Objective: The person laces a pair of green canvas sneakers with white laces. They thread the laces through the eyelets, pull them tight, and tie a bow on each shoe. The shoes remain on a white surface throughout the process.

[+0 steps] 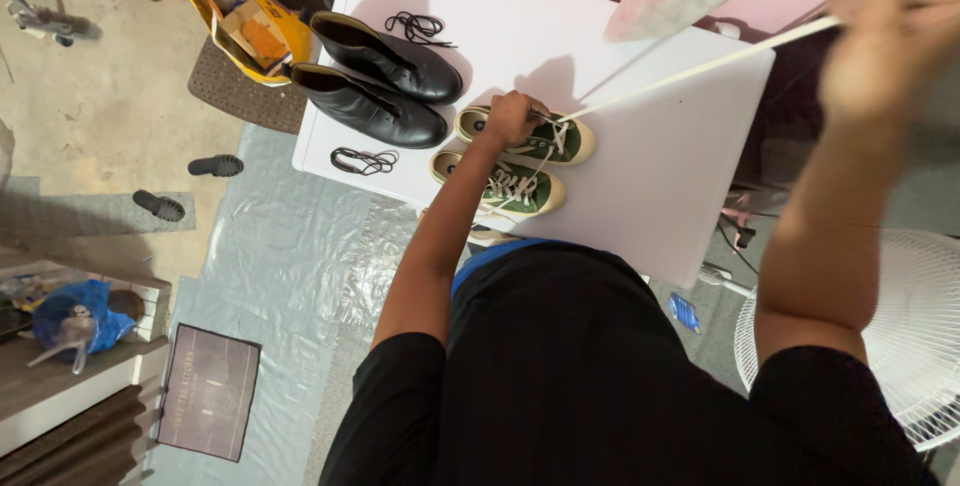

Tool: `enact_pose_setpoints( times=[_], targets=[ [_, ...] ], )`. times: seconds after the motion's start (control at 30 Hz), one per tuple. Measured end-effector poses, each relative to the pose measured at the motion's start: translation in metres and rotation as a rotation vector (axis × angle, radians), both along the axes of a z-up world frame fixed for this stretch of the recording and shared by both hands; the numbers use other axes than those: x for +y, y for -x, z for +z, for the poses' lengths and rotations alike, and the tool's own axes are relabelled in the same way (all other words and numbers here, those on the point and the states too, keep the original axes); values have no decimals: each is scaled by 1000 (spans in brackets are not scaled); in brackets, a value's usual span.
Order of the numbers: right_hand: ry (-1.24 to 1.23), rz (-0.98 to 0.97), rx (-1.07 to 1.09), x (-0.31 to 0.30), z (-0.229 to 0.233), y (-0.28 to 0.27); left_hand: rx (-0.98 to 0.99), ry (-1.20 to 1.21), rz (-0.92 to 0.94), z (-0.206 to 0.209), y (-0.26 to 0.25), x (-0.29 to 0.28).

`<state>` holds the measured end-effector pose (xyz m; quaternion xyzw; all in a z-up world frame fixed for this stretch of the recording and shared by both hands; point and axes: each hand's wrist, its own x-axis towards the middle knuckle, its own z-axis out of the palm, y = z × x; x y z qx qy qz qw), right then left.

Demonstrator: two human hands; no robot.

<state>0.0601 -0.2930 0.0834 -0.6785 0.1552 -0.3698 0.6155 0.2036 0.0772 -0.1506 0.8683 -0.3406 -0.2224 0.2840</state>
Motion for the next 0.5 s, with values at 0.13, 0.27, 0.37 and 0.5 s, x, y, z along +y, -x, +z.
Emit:
enact_pose_setpoints(
  times=[0.13, 0.27, 0.37, 0.5],
  targets=[
    [117, 184, -23, -12, 30, 20, -28, 18, 6, 2, 3, -1],
    [427, 215, 217, 39, 58, 3, -36, 25, 41, 10, 8, 2],
    [726, 539, 165, 86, 49, -29, -65, 20, 149, 19, 14, 6],
    [701, 748, 490, 146, -19, -82, -455, 262, 414, 30, 36, 11]
  ],
)
